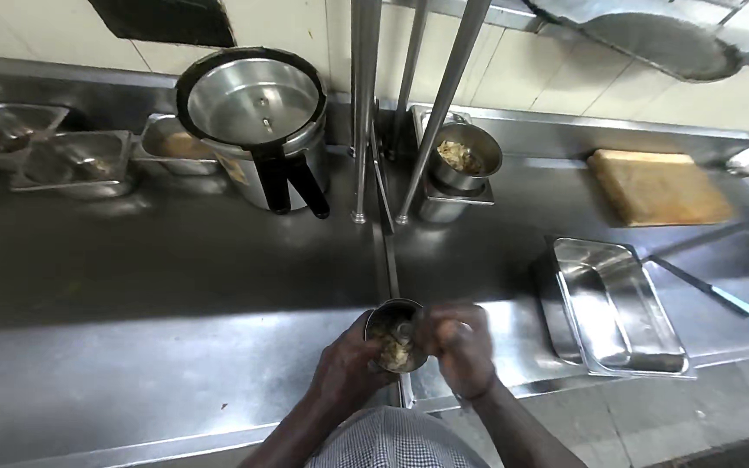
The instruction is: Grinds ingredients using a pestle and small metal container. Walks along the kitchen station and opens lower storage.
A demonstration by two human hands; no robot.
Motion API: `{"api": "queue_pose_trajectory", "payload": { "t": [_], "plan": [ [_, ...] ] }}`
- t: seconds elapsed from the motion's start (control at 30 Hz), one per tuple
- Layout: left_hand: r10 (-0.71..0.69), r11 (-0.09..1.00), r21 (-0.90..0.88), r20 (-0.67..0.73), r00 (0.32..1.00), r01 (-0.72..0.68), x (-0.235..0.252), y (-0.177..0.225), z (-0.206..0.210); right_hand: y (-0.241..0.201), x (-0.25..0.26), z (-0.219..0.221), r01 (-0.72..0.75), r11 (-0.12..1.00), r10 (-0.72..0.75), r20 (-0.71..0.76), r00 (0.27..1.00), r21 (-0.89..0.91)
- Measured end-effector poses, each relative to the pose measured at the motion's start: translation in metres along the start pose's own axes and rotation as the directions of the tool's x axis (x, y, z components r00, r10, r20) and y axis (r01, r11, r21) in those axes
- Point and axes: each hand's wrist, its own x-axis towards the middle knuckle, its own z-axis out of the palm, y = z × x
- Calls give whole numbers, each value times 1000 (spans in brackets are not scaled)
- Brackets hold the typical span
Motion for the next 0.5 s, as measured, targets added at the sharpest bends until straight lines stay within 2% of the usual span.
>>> {"api": "queue_pose_trajectory", "payload": {
  "t": [0.07,0.13,0.23,0.37,0.5],
  "plan": [
    [-24,1000,7,39,999,23,2,4,-3,20,-1,0,-29,1000,29,-14,999,12],
    [-16,1000,24,30,999,15,2,6,-3,21,2,-1,-35,999,35,-13,999,11],
    [-14,999,33,32,999,13,3,5,-3,0,8,-1,-19,1000,19,5,1000,14],
    [65,998,27,-57,996,-63,0,1,2,-29,15,9,30,998,-33,68,997,57],
    [5,1000,30,12,1000,-5,3,5,-1,20,7,10,-49,999,49,19,999,11]
  ]
}}
